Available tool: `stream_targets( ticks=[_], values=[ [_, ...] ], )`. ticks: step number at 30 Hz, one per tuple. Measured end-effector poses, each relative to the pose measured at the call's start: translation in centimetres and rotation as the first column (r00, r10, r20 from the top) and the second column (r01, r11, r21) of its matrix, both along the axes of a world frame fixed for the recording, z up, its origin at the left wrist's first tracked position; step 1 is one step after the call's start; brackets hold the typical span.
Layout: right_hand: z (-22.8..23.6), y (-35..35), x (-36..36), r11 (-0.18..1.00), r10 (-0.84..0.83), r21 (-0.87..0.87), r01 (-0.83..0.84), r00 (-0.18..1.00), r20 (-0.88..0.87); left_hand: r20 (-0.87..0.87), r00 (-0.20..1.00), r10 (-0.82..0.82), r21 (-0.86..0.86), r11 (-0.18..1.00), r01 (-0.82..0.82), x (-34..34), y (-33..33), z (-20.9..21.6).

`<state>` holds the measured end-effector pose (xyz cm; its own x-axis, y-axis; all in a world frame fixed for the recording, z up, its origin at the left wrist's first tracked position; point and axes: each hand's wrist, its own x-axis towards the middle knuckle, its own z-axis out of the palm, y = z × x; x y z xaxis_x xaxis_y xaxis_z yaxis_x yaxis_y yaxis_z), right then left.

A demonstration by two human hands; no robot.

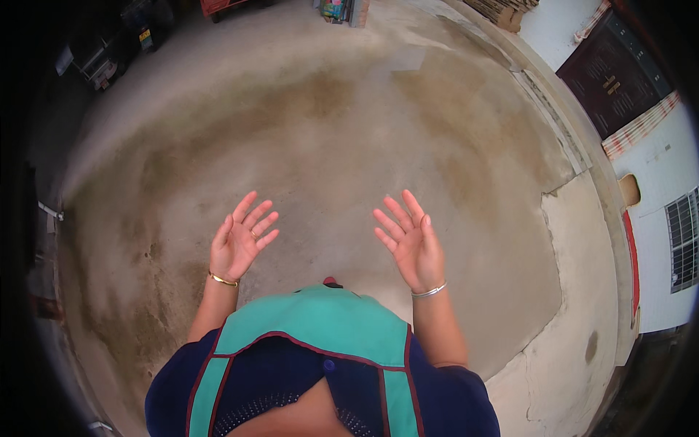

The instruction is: The person uses a ladle to transfer soup from a large pot into three bowls, wipes the counter with a cloth, and then carries one of the bowls outside into a courtyard.

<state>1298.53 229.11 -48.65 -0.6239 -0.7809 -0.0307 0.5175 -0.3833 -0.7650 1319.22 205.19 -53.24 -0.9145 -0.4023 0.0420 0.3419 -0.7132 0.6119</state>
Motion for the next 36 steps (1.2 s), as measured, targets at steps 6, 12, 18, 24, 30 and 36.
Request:
stream_targets(
  ticks=[6, 12, 18, 24, 30, 36],
  values=[
    [0.2, -12.7, -17.5, 0.989, -0.141, -0.048, 0.141, 0.990, 0.002, -0.028, 0.971, -0.238, -0.062, 0.970, 0.236, -23.6, -14.0, 2.1],
    [-0.5, -32.3, -39.3, 0.994, -0.097, -0.054, 0.096, 0.995, -0.033, -0.017, 0.986, -0.166, -0.065, 0.984, 0.164, -43.6, -31.7, 0.7],
    [0.9, -53.5, -57.4, 0.980, 0.173, -0.091, -0.175, 0.985, -0.026, 0.076, 0.995, 0.060, -0.080, 0.995, -0.054, -54.9, -50.0, 0.7],
    [-0.3, -65.8, -76.0, 0.995, 0.082, -0.054, -0.085, 0.995, -0.051, 0.047, 0.997, 0.057, -0.031, 0.998, -0.056, -74.2, -64.9, -0.8],
    [-1.6, -71.8, -96.6, 0.969, -0.249, -0.005, 0.249, 0.968, -0.038, -0.024, 0.905, -0.424, -0.078, 0.903, 0.422, -106.1, -75.9, 0.8],
    [-4.0, -80.3, -117.7, 0.918, -0.395, 0.014, 0.396, 0.918, -0.043, 0.000, 0.859, -0.512, -0.107, 0.854, 0.509, -130.5, -85.1, -0.7]
  ],
)
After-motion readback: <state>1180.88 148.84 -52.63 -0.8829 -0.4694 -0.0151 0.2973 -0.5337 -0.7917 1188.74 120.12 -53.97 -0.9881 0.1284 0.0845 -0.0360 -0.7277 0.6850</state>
